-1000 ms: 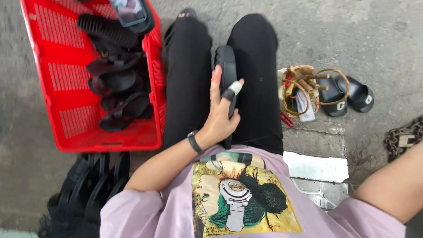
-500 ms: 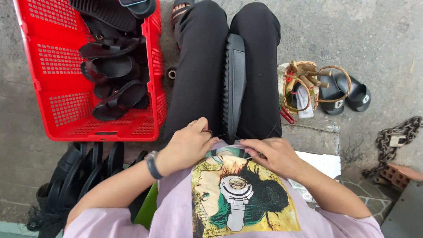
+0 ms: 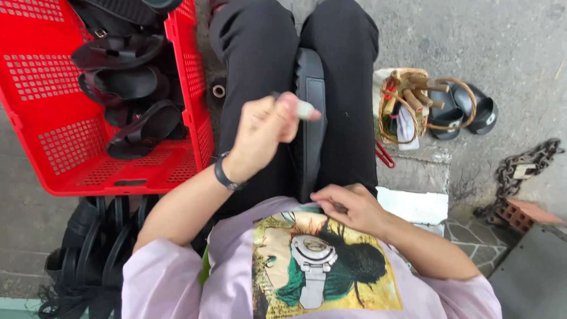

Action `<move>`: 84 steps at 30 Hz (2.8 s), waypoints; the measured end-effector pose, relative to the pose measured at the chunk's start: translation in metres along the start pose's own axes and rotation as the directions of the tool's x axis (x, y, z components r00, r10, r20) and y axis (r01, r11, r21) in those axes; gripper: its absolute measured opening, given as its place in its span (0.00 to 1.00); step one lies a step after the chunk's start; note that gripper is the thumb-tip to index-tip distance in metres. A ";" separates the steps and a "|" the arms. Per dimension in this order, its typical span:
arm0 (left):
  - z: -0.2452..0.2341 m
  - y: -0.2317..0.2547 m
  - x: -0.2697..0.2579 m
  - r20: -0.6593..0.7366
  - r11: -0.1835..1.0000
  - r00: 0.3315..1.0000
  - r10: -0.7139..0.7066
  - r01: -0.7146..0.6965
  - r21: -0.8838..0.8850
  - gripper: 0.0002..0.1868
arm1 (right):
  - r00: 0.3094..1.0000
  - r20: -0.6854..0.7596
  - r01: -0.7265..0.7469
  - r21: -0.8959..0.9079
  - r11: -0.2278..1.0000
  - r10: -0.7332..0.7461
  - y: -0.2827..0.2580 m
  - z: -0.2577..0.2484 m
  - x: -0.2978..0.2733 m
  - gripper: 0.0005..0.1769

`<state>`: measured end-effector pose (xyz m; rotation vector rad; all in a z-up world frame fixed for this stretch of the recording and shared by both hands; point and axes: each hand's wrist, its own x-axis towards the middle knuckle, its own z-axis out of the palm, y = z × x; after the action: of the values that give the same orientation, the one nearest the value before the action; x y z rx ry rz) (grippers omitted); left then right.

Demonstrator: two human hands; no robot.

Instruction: Hand-sewing the sole of a black sandal using a needle and thread for repair.

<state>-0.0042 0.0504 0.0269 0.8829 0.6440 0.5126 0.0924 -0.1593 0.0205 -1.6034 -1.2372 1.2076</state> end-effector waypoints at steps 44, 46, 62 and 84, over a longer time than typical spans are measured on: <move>-0.027 -0.060 -0.113 0.167 0.953 0.955 -0.243 0.204 0.222 0.11 | 0.925 -0.126 0.209 -0.620 0.756 -0.359 0.012 0.012 -0.014 0.18; -0.027 -0.070 -0.111 0.075 0.917 0.963 -0.258 0.220 0.332 0.15 | 0.901 -0.153 0.224 -0.640 0.735 -0.407 0.010 0.009 -0.013 0.17; -0.005 -0.038 -0.099 0.710 0.192 0.578 0.401 -0.811 0.552 0.14 | 0.976 0.160 0.219 -0.731 0.646 -0.149 -0.007 -0.027 -0.036 0.16; -0.021 0.003 -0.086 0.404 0.883 0.913 -0.047 -0.152 0.445 0.18 | 0.998 0.057 -0.023 -0.164 0.986 0.033 -0.001 -0.020 -0.025 0.20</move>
<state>-0.0792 0.0078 0.0449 1.4269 0.3599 0.2041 0.1092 -0.1838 0.0317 -1.7184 -1.3866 1.2056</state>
